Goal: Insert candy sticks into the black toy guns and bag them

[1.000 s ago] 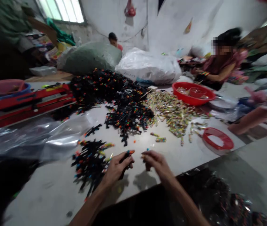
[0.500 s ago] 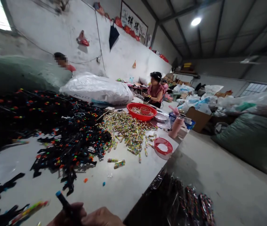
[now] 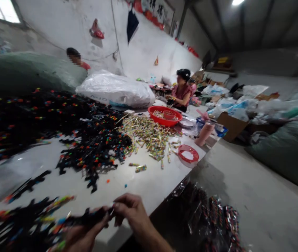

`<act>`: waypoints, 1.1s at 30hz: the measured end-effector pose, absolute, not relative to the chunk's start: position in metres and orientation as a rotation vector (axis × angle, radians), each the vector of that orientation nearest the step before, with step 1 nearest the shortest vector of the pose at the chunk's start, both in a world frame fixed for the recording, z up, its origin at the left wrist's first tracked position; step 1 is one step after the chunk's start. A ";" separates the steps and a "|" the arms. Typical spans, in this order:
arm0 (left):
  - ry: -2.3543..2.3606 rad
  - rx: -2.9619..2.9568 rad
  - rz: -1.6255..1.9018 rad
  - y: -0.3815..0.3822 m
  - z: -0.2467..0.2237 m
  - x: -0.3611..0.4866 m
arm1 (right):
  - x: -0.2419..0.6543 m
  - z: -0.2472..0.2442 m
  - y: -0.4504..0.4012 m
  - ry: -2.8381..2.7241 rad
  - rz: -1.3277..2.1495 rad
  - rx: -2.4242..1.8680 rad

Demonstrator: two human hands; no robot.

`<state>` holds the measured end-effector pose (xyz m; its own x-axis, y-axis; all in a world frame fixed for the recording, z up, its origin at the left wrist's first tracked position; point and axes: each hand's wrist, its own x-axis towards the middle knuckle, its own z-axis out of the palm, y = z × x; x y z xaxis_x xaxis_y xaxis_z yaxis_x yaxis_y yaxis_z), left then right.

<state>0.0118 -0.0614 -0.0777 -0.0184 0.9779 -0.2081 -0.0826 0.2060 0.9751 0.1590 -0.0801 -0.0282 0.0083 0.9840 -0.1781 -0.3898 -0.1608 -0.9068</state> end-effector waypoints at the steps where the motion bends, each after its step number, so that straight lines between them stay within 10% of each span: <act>1: 1.237 0.969 1.043 -0.065 -0.070 0.014 | 0.160 -0.025 -0.082 -0.821 1.458 -1.061; 33: 0.912 0.575 1.250 -0.083 -0.045 0.016 | 0.161 -0.023 -0.094 -1.333 1.250 -1.239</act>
